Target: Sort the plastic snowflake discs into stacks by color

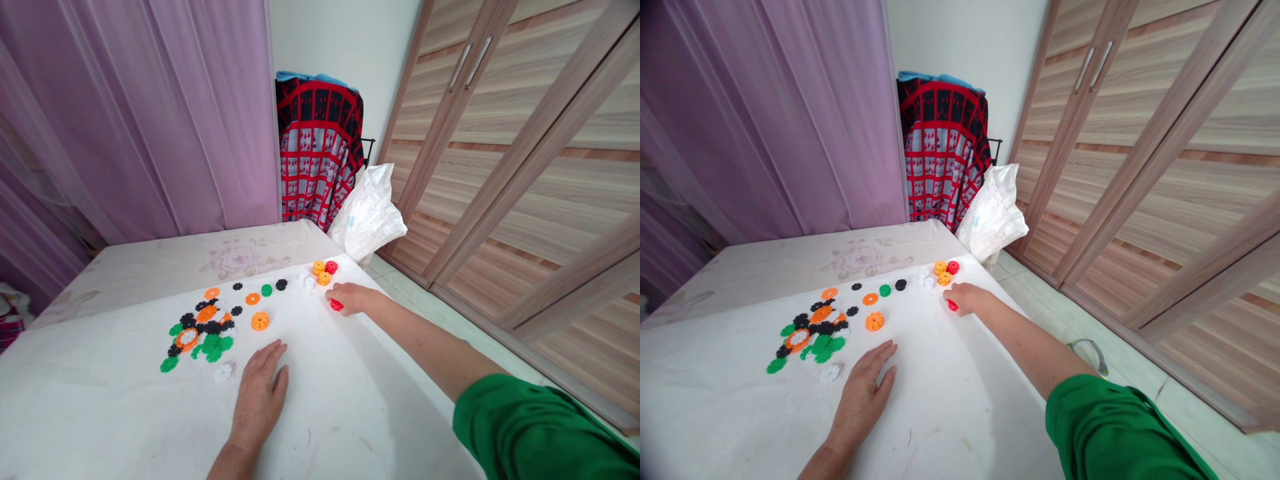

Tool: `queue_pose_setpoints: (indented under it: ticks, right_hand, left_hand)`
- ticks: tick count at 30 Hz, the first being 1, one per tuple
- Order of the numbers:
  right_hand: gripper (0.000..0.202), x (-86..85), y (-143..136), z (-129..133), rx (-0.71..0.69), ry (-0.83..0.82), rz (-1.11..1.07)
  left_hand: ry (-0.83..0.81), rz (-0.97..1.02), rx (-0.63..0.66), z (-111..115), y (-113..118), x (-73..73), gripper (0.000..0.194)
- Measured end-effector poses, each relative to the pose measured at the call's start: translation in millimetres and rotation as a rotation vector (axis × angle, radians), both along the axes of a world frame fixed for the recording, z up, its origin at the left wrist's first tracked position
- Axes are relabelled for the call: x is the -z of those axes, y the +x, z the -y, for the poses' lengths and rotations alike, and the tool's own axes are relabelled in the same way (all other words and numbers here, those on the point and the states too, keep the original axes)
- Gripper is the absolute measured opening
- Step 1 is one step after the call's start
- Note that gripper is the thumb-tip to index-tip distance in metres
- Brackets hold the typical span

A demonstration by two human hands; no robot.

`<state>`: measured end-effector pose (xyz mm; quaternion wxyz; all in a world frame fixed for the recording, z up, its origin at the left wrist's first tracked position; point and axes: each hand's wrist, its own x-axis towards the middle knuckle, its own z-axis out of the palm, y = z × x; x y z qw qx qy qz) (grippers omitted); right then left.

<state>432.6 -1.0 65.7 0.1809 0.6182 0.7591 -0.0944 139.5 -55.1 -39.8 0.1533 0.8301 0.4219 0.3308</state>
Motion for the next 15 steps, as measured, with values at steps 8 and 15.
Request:
queue_pose_setpoints:
  ticks: [8, 15]
  right_hand:
    - [0.037, 4.6, 14.7, -4.0, 0.072, -0.001, -0.024]
    - [0.044, 14.1, 49.3, -26.2, 0.315, 0.077, -0.01]
  left_hand:
    - [0.02, -0.019, -0.002, -1.8, -1.7, 4.7, 0.038]
    - [0.035, -0.041, -0.006, -2.2, -3.1, 5.0, 0.037]
